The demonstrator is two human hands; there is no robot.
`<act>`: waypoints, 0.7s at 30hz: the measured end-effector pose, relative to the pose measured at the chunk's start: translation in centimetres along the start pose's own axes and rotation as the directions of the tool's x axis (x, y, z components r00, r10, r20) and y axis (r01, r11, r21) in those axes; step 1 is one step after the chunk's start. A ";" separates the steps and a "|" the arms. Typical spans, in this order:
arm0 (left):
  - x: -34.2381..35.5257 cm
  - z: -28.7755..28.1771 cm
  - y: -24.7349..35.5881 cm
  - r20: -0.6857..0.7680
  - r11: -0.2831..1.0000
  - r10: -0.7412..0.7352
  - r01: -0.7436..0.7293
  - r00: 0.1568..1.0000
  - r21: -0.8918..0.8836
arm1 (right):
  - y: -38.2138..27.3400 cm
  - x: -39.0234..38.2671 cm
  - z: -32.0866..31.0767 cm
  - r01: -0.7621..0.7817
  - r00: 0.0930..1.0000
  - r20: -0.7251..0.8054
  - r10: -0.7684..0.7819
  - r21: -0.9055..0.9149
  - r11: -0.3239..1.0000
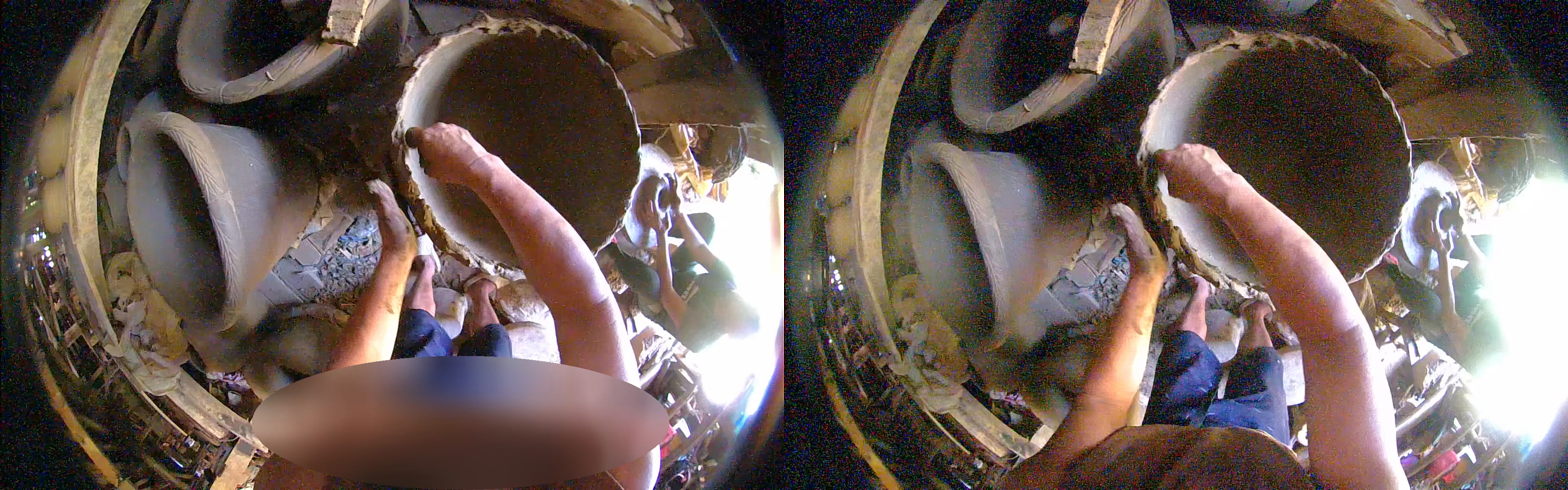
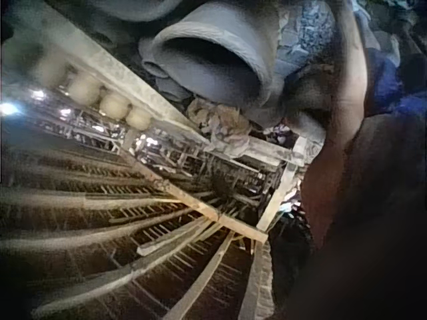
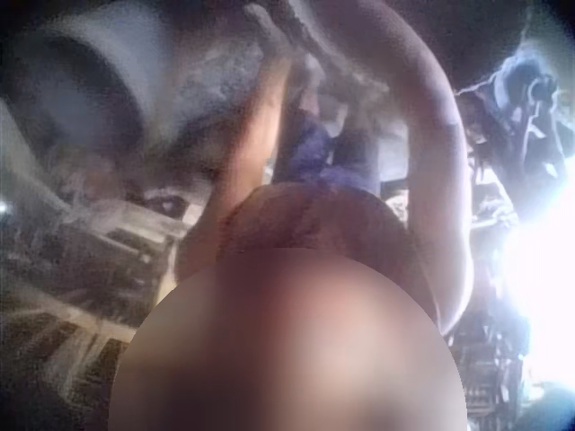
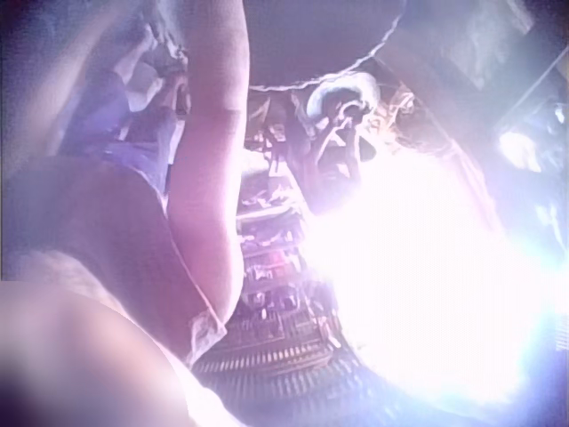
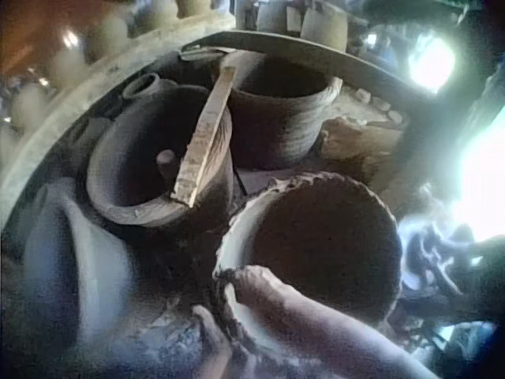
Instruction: The person shapes a large clay pot by hand, smoothing the interior and exterior surfaces and refining the rim. They repeatedly wipe the pot with a cloth and adjust the clay with both hands while seated on the floor.
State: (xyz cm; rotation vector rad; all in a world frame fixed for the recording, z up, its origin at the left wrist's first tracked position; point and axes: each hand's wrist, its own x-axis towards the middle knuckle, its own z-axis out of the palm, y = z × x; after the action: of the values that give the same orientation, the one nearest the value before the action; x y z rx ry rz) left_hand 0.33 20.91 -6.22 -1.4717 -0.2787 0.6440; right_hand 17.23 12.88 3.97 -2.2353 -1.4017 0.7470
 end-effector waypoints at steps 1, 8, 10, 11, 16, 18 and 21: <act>0.0 0.1 0.7 0.011 0.986 0.080 -0.078 0.997 -0.147 | -0.2 0.2 0.2 -0.024 1.000 -0.007 0.024 -0.018 1.000; 2.2 -0.7 0.9 -0.111 0.901 -0.432 0.423 0.895 -0.092 | -3.7 -6.8 1.2 -0.023 0.998 0.066 0.021 0.027 0.999; 2.7 -0.3 0.4 -0.061 0.870 -0.493 0.489 0.868 -0.072 | -3.0 -5.9 0.4 -0.011 0.998 0.058 0.009 0.030 0.999; 3.0 0.3 0.5 -0.037 0.855 -0.518 0.516 0.855 -0.048 | -2.5 -4.8 -0.1 -0.002 0.997 0.073 -0.001 0.040 0.999; 3.8 2.5 5.5 0.144 0.956 0.096 -0.051 0.985 -0.290 | -0.9 0.0 -1.1 -0.026 0.995 -0.098 0.020 -0.057 0.998; 3.0 1.3 6.5 0.191 0.944 0.123 -0.055 0.974 -0.325 | -1.9 -1.5 -0.3 -0.045 0.999 -0.019 0.046 0.024 0.999; 2.8 0.0 3.8 -0.149 0.869 -0.471 0.487 0.869 0.091 | -4.2 -5.8 1.4 -0.041 0.996 0.078 0.040 0.012 0.999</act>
State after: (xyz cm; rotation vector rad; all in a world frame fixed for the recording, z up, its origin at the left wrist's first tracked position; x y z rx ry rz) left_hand 1.70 22.33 -10.47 -1.2466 -0.4817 0.1617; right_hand 11.33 9.49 6.63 -2.2522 -1.3860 0.8631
